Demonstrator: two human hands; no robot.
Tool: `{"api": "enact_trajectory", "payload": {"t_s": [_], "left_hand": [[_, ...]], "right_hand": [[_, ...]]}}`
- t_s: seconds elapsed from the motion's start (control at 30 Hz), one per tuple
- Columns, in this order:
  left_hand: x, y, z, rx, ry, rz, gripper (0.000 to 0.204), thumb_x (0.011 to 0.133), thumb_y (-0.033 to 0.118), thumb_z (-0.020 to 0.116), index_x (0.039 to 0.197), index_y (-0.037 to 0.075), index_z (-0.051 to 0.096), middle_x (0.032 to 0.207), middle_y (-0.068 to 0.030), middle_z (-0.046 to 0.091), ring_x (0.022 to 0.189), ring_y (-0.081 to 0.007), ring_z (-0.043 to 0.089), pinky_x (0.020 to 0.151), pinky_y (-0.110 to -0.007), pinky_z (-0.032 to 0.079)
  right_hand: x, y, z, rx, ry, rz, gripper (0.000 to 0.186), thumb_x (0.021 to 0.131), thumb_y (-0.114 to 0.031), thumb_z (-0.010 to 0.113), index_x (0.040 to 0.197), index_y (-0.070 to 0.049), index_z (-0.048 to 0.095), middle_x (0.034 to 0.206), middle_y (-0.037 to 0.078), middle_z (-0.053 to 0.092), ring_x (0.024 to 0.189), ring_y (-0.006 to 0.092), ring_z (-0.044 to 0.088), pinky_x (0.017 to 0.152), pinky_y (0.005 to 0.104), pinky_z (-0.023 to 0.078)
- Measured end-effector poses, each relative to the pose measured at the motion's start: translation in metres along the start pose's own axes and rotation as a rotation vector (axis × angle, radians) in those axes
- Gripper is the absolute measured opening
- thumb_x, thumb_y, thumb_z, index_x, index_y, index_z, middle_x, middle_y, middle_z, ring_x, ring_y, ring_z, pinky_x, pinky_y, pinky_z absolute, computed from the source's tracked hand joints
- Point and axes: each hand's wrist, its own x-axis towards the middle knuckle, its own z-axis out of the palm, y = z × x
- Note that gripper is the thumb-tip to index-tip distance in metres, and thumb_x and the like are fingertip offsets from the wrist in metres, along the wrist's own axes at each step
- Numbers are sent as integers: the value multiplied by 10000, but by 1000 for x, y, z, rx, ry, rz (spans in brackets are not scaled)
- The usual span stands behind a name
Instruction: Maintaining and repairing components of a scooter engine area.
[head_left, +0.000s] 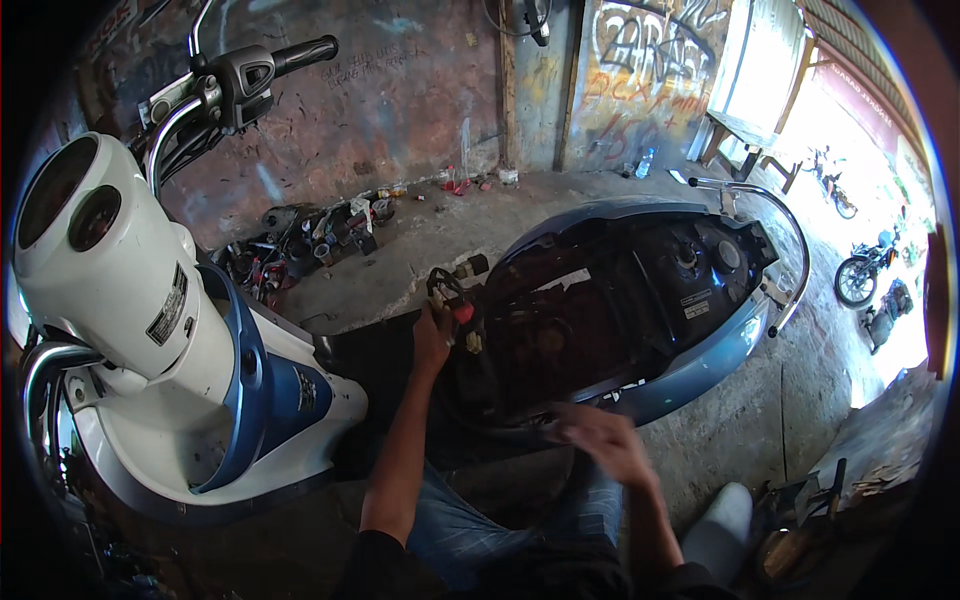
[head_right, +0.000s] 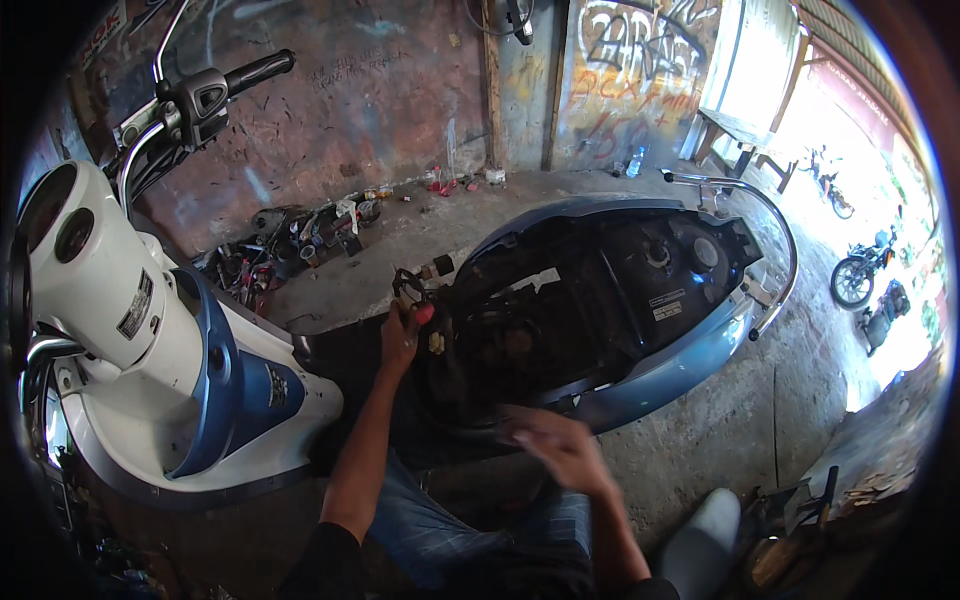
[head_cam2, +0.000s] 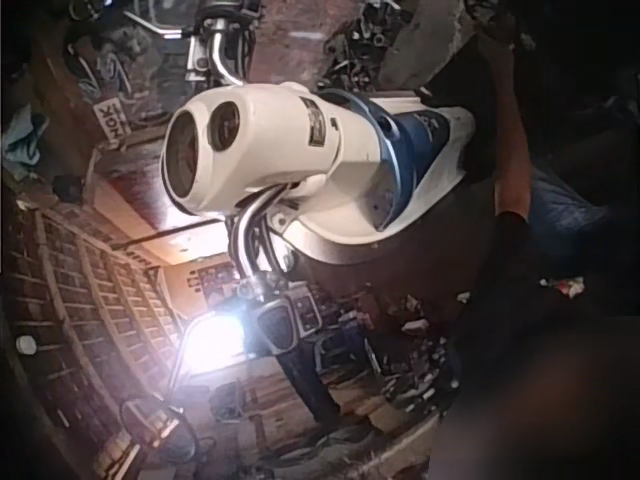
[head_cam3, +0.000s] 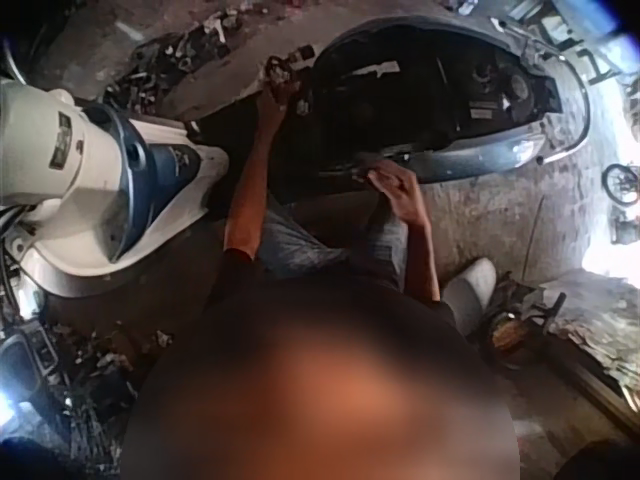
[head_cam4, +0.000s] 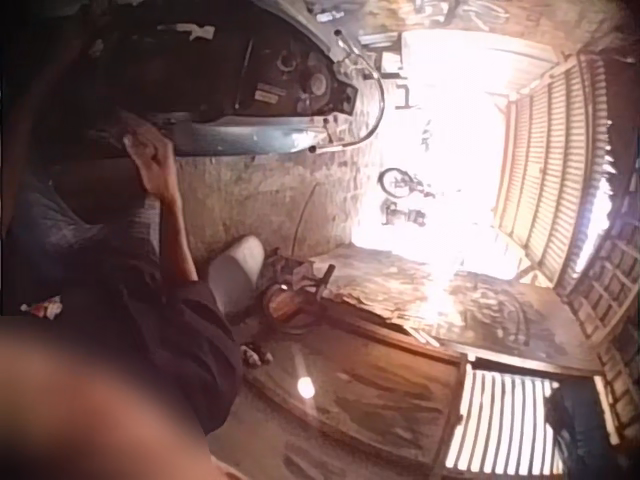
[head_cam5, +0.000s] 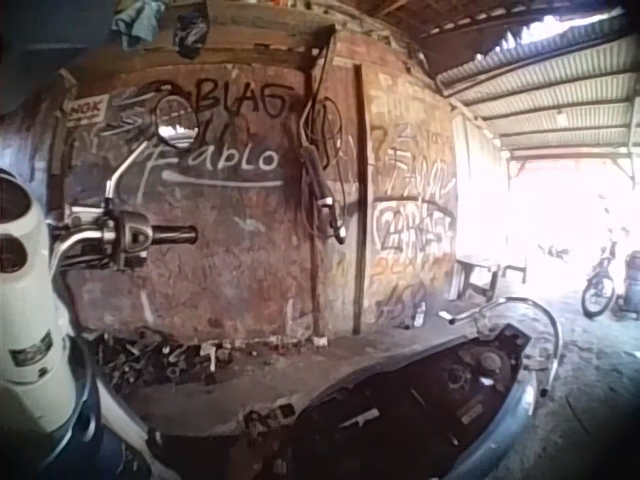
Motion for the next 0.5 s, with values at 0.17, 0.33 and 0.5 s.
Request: {"api": "enact_trajectory", "payload": {"t_s": [0.17,0.33,0.5], "left_hand": [[5,20,-8,-203,-65,-13,346,960,228,603,1163,-46,545,1005,-259,674,979,-411,667,775,-420,509],[24,30,-8,-107,-90,159,347,911,171,644,1166,-43,547,1116,-244,653,1053,-346,654,851,-396,503],[31,57,-22,134,-305,174,318,803,158,692,1033,-52,627,932,-211,698,892,-366,690,796,-445,523]], "right_hand": [[-120,7,-171,-183,646,-122,308,917,-143,586,1129,63,675,1154,201,672,988,244,678,911,372,533],[-308,18,-404,-1750,2081,-127,495,1067,-276,376,1424,61,436,1377,249,525,1274,367,523,1086,453,417],[-249,-74,-370,-1979,2032,-540,557,1058,-348,425,1418,77,432,1372,269,521,1253,405,533,1074,461,424]]}}
